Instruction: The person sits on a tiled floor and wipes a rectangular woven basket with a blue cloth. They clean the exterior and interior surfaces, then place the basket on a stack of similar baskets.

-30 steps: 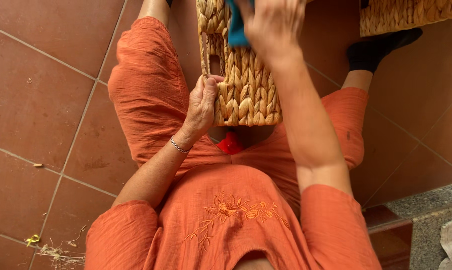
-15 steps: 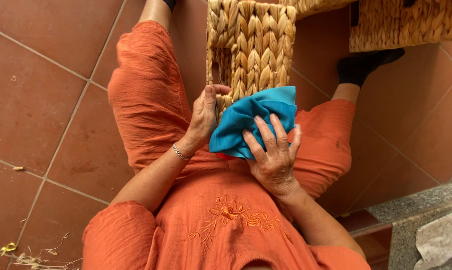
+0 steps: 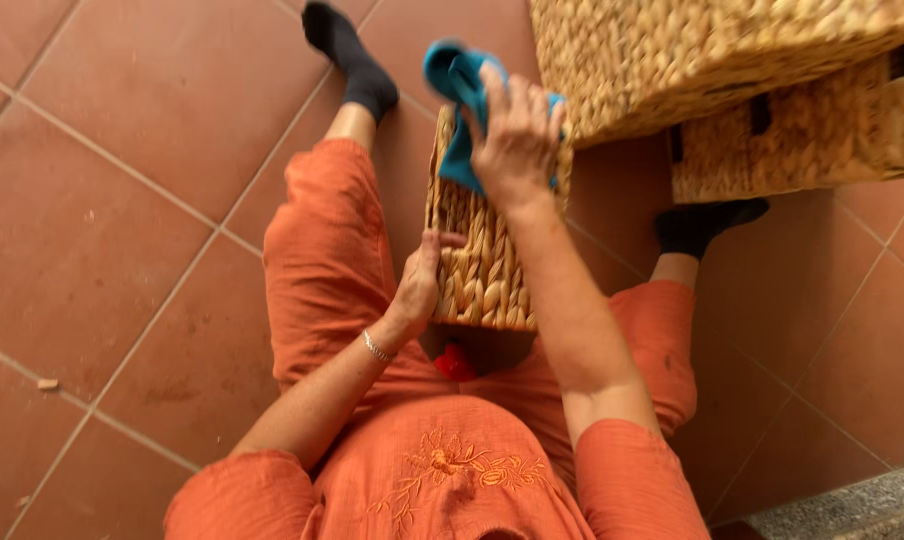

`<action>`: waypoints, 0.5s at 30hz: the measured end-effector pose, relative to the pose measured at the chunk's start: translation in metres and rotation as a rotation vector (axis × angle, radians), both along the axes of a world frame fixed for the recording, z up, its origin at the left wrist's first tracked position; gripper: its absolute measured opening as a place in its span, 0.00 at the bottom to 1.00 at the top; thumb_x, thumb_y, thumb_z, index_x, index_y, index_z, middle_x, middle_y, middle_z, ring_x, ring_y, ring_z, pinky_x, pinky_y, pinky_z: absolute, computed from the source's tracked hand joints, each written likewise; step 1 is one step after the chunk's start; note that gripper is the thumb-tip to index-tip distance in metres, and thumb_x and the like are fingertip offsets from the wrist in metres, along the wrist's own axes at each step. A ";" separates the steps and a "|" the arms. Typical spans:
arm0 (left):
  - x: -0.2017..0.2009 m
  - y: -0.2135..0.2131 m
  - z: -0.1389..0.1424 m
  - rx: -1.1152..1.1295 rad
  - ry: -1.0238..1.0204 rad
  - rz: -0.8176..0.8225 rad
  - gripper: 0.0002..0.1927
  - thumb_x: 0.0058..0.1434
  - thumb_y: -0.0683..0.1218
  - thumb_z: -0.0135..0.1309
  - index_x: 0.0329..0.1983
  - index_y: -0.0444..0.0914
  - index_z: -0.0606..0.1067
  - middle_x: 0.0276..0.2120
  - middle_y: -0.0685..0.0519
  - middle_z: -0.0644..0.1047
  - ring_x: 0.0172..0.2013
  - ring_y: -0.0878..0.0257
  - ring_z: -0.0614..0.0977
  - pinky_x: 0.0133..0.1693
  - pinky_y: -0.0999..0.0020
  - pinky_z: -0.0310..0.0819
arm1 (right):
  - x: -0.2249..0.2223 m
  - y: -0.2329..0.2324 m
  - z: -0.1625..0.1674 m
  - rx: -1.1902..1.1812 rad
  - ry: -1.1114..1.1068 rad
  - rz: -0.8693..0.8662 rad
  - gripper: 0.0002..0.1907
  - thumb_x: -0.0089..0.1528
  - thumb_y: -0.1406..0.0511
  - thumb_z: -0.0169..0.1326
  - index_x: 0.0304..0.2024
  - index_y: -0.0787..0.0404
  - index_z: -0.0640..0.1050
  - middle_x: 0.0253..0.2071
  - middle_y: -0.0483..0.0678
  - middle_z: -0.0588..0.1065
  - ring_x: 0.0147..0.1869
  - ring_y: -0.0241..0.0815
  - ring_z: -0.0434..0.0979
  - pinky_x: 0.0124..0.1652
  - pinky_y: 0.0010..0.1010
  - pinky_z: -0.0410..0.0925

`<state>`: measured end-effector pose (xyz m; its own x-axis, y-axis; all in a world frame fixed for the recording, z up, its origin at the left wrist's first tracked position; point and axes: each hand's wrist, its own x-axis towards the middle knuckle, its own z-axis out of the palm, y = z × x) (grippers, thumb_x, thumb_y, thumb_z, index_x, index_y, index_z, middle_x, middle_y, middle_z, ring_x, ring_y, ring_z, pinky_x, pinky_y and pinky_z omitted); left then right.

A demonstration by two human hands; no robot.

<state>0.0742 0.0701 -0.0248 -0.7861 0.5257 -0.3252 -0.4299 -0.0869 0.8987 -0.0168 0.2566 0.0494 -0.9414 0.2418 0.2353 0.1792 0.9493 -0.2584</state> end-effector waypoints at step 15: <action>-0.012 0.018 0.000 0.045 -0.088 -0.025 0.34 0.73 0.67 0.32 0.54 0.37 0.75 0.32 0.49 0.76 0.32 0.64 0.77 0.35 0.69 0.74 | 0.201 -0.028 0.032 0.016 0.124 0.167 0.30 0.60 0.52 0.58 0.63 0.48 0.71 0.68 0.54 0.67 0.67 0.55 0.66 0.60 0.55 0.57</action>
<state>0.0623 0.0884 -0.0245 -0.7420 0.5604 -0.3679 -0.5096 -0.1151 0.8527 0.1839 0.2283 0.0816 -0.9315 0.0800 0.3548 -0.0134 0.9673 -0.2533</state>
